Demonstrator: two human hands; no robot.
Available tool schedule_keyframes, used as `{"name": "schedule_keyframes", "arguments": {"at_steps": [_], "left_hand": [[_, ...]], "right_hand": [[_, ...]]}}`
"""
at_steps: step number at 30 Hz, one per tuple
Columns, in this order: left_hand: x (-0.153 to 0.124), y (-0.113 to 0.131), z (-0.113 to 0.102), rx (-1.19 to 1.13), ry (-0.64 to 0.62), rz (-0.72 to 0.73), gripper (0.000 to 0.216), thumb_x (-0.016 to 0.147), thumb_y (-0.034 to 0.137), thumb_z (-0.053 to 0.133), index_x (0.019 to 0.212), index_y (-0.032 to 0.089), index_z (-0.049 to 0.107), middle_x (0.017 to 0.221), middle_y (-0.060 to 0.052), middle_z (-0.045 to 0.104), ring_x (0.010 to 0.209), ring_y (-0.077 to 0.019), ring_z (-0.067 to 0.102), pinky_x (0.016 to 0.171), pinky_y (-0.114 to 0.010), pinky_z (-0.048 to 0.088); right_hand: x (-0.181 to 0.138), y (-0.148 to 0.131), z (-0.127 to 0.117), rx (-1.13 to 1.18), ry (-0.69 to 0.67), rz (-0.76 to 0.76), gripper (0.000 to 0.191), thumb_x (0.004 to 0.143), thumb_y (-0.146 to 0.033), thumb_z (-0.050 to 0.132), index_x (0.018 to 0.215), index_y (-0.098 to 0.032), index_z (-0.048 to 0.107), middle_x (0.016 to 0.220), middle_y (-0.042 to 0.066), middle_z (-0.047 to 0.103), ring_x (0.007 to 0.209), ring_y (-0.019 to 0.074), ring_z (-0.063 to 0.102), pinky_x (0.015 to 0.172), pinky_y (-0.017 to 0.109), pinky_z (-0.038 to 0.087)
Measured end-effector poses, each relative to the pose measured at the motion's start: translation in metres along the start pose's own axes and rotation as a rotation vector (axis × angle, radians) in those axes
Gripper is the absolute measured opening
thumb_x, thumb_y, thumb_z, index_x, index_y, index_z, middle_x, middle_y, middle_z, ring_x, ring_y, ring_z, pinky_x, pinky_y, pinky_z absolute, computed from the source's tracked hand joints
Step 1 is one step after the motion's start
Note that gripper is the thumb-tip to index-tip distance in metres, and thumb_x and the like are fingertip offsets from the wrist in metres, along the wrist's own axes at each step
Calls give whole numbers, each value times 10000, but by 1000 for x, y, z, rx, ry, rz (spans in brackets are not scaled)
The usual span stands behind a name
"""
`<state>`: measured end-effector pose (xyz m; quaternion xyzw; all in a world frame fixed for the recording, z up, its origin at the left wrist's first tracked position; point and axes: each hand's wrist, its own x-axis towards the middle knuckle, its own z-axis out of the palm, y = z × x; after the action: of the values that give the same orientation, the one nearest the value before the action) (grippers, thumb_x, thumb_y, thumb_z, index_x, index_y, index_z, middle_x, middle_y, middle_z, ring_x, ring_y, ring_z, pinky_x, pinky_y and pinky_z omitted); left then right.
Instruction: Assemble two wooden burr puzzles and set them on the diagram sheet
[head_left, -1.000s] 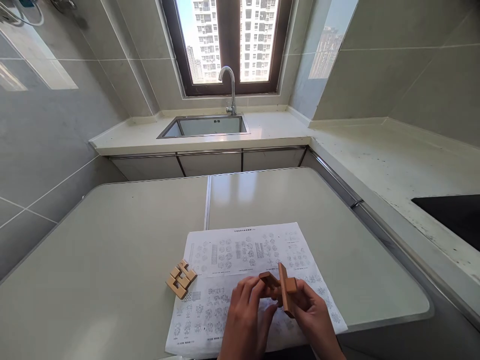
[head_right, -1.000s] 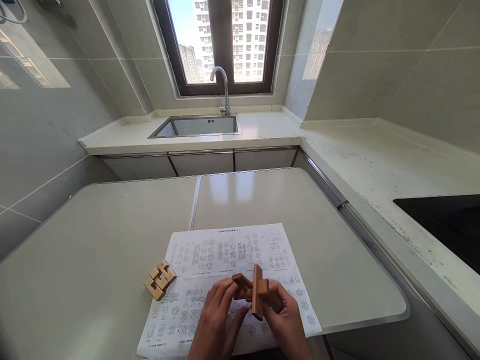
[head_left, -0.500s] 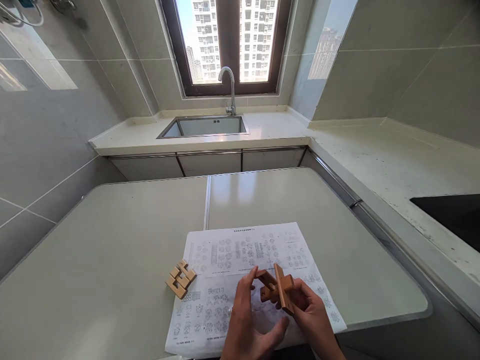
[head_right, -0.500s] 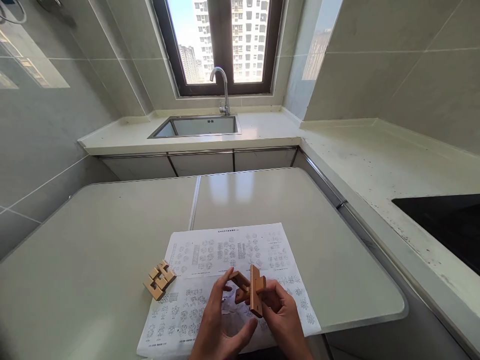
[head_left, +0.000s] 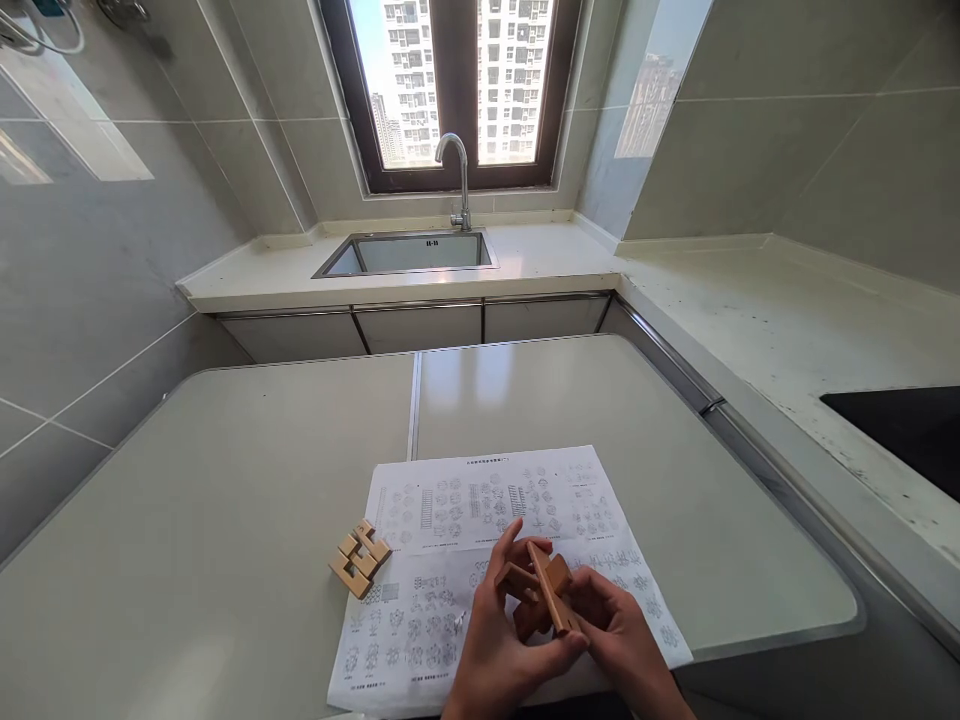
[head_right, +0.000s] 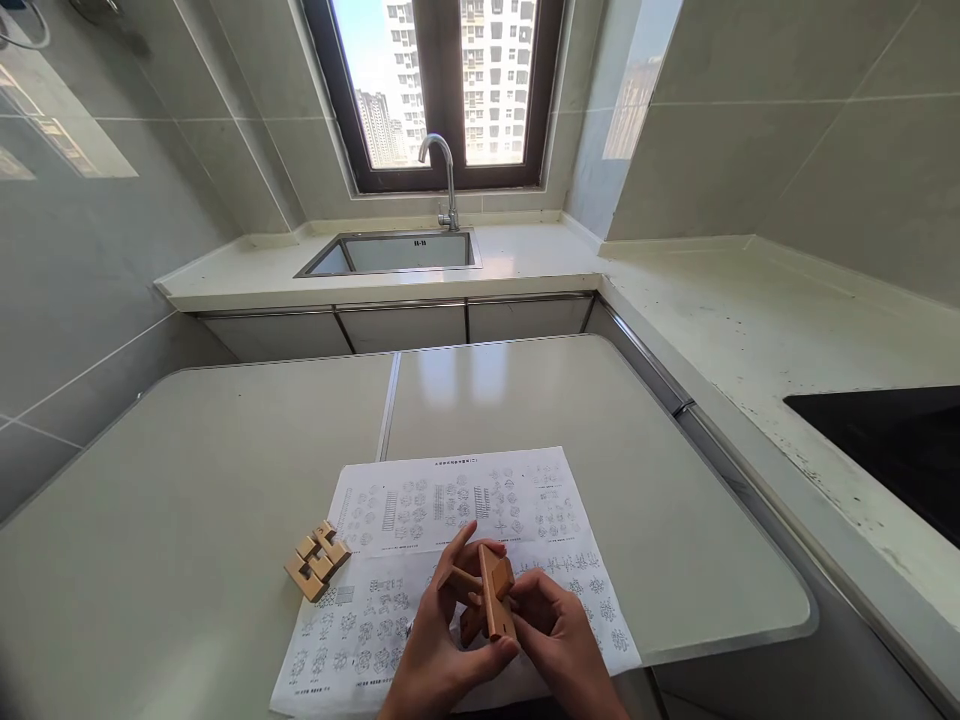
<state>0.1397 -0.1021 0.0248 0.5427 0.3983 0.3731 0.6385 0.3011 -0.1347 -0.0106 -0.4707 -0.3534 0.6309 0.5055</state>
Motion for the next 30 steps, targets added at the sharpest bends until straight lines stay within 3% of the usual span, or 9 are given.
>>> {"name": "schedule_keyframes", "arguments": {"at_steps": [3, 8, 12, 21, 26, 30], "left_hand": [[-2, -1, -3, -25, -3, -7, 987, 712, 274, 819, 1559, 295, 314, 1387, -132, 563, 1095, -258, 627, 731, -267, 561], [-5, 4, -10, 12, 38, 2, 978, 718, 367, 816, 1557, 261, 324, 1351, -134, 599, 1132, -283, 631, 824, -322, 567], [-8, 9, -13, 10, 56, -20, 973, 709, 449, 821, 1543, 256, 359, 1367, -145, 595, 1188, -311, 614, 840, -332, 574], [-14, 11, -17, -21, 108, -1, 963, 706, 427, 838, 1525, 226, 373, 1393, -161, 596, 1258, -326, 588, 1046, -422, 500], [-18, 14, -22, -52, 112, 21, 972, 711, 470, 842, 1525, 253, 358, 1437, -151, 567, 1344, -336, 531, 1097, -438, 468], [-18, 12, -28, -63, 118, 44, 938, 767, 467, 810, 1541, 267, 319, 1486, -160, 528, 1367, -330, 515, 1129, -459, 441]], "right_hand": [[-4, -3, 5, 71, 17, 15, 322, 786, -446, 824, 841, -209, 614, 895, 84, 766, 890, 292, 751, 796, 395, 602], [-8, -15, 18, 79, 60, 23, 311, 797, -466, 813, 858, -209, 649, 916, 85, 776, 929, 302, 750, 881, 428, 589], [-10, -23, 23, 40, 87, 21, 377, 764, -542, 814, 874, -197, 707, 915, 105, 778, 927, 326, 748, 824, 418, 613], [-15, -19, 41, 17, 267, -45, 345, 800, -541, 778, 908, -221, 711, 996, 91, 774, 947, 293, 740, 834, 363, 607], [-15, -22, 44, 40, 227, -55, 306, 832, -502, 764, 915, -217, 692, 1015, 91, 768, 972, 284, 733, 833, 346, 601], [-9, -22, 33, -34, 164, -59, 310, 844, -491, 757, 935, -205, 676, 986, 103, 769, 934, 285, 743, 820, 357, 607]]}}
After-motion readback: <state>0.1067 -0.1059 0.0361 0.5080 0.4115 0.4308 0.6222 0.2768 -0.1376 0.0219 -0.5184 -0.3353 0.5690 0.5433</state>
